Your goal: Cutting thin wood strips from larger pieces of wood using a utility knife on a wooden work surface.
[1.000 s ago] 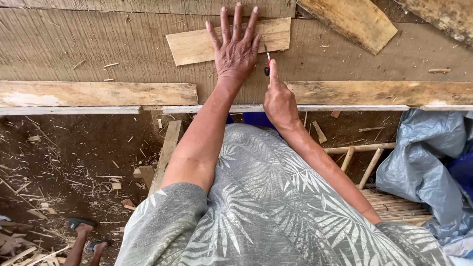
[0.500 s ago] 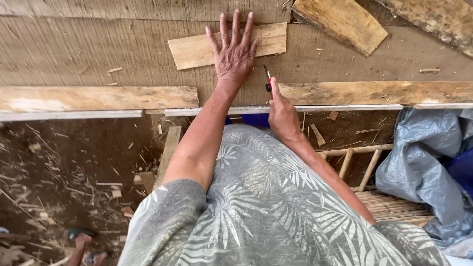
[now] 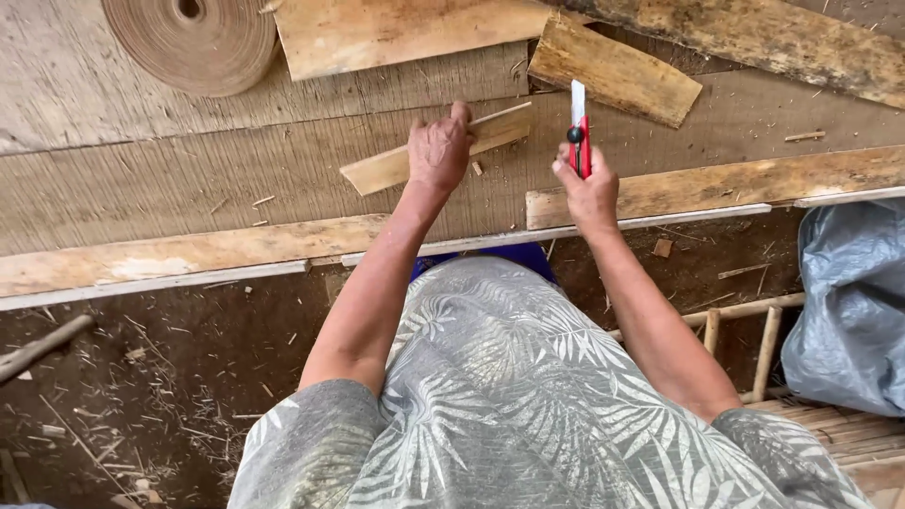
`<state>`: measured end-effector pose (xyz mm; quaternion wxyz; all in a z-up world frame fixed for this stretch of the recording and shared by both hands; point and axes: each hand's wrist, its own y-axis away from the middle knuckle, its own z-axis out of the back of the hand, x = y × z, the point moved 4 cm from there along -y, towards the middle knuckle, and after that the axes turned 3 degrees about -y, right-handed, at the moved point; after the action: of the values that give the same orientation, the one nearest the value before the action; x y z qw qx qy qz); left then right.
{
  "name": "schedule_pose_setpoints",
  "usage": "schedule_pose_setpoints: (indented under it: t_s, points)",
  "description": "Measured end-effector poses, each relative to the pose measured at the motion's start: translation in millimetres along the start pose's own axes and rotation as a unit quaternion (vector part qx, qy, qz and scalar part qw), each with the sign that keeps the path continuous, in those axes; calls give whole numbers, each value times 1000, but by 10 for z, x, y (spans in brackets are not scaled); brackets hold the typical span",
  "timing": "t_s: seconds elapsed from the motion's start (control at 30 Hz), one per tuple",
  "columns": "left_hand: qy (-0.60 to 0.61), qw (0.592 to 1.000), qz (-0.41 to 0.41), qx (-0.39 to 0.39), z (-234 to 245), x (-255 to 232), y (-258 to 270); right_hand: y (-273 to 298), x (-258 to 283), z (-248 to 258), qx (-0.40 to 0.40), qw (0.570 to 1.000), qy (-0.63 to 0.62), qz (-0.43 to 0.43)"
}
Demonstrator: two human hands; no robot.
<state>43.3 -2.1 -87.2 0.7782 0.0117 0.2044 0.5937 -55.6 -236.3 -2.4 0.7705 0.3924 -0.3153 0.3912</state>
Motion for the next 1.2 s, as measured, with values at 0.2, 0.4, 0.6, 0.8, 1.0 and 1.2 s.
schedule_pose_setpoints:
  t_s: [0.2,0.4,0.6,0.8,1.0,1.2]
  points:
    - [172,978,-69,91,673,-189,394,72,742,120,4,971,-212,112]
    - [370,885,-137,246,1170,-407,1143,598,860,337,49,957,-281,45]
    - [532,782,-100,308,765,-436,1660,1086,752,491,53,941,-333,14]
    - [560,767,-63,307,713,-852,1878,1197,420,675,90,955,-279,46]
    - [569,761,-67,304,667,-1391,2083,1390,122,1076,78,957,-277,-30]
    - [564,749,-86,338,929,-1991,2270,1543,-533,1265,95,928,-326,-155]
